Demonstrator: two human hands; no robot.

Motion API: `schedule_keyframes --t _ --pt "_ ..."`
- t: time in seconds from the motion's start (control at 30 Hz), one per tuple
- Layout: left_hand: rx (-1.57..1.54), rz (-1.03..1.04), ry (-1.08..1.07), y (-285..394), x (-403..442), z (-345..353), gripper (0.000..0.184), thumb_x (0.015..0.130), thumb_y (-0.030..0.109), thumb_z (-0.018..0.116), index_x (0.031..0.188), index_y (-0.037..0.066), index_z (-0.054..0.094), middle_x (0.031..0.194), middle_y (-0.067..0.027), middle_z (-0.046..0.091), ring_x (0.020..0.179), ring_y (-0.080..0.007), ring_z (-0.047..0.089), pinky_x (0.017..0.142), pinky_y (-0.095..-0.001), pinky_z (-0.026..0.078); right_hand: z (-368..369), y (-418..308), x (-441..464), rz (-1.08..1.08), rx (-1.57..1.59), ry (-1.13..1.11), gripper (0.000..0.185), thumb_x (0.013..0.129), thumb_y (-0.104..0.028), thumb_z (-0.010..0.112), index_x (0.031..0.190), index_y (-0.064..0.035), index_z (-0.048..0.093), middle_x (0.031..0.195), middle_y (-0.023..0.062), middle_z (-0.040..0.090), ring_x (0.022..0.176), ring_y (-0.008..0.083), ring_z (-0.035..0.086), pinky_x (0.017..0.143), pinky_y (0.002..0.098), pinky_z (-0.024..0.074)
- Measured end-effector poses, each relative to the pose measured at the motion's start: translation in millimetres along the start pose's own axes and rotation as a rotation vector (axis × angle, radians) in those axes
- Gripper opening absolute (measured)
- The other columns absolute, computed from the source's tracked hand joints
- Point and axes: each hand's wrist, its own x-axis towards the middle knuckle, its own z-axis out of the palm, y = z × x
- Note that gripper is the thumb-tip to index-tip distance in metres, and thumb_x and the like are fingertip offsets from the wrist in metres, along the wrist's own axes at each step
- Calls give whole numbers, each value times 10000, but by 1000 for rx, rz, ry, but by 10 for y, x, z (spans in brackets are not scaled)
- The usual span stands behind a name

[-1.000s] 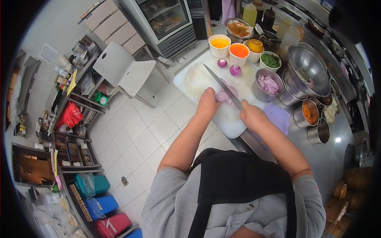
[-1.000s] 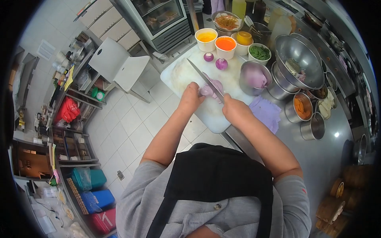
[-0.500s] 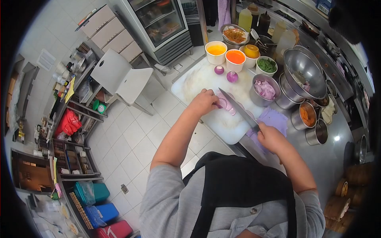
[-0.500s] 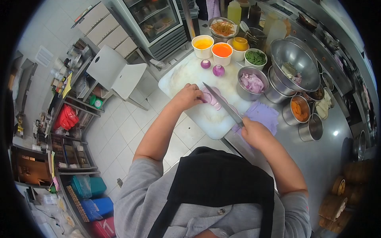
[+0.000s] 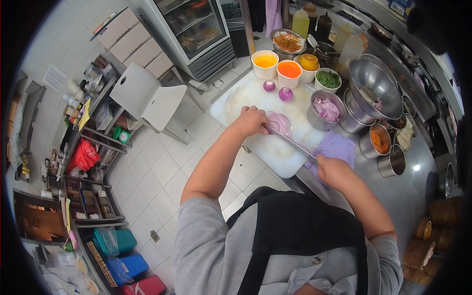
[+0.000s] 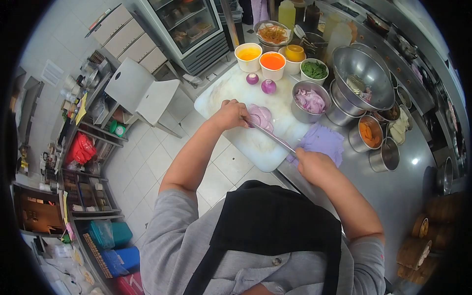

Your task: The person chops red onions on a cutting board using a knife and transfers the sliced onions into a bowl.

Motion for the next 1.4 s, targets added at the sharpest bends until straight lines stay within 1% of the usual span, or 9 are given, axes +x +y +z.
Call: schedule_keyframes --t 0.07,0.17,0.27,0.9,0.97,1.07,1.2,1.27,1.4 --pt "-5 24 21 -10 -3 2 244 628 273 832 855 228 756 891 65 647 1033 -211 505 964 -402 299 -12 -55 58 29 -18 -57 210 853 -133 513 1021 -9 527 823 214 652 795 404 639 692 526 489" --pt "-13 37 50 -35 -8 41 224 627 272 831 833 229 755 877 68 647 1026 -207 507 968 -405 289 -38 -102 101 58 -32 -103 246 852 -130 516 1067 -12 524 833 218 652 806 401 642 694 522 493" --pt "-18 8 53 -28 -8 57 214 626 268 832 821 231 753 868 73 646 1021 -202 506 972 -410 276 -36 -118 71 36 -37 -71 281 853 -132 520 1108 -14 513 831 220 652 807 403 642 699 525 494" --pt "-1 29 50 -2 -1 29 195 624 249 831 801 241 749 878 77 635 1057 -197 490 1034 -474 223 98 -248 222 80 -16 -105 199 844 -66 506 1028 8 497 799 237 647 776 421 645 669 526 495" --pt "-22 44 33 -9 -9 22 212 629 260 828 822 216 755 926 42 648 1079 -224 496 1062 -531 208 131 -242 254 49 -12 -115 203 857 -68 484 1043 12 498 807 232 652 786 422 648 678 523 501" --pt "22 25 39 8 -21 -19 220 629 267 829 830 216 756 960 31 639 1080 -232 495 1065 -539 206 176 -280 379 68 -2 -131 211 874 -65 450 1063 16 498 821 238 653 810 422 650 694 521 505" --pt "36 43 83 31 -74 25 236 644 274 823 860 217 746 996 24 625 1084 -238 496 1059 -536 211 128 -306 381 66 6 -130 219 887 -56 420 1077 18 498 838 244 654 830 420 654 702 520 507" --pt "25 20 170 68 -118 87 220 662 281 819 862 249 732 1029 32 614 1085 -219 488 1046 -487 228 112 -348 364 93 8 -158 217 889 -48 415 1079 17 497 855 250 652 850 418 655 707 518 508" --pt "-6 14 156 59 -137 145 227 675 295 817 877 253 721 1022 35 616 1095 -218 494 1036 -485 238 30 -358 297 94 11 -191 222 894 -50 401 1083 17 497 880 264 648 874 414 655 729 519 507"
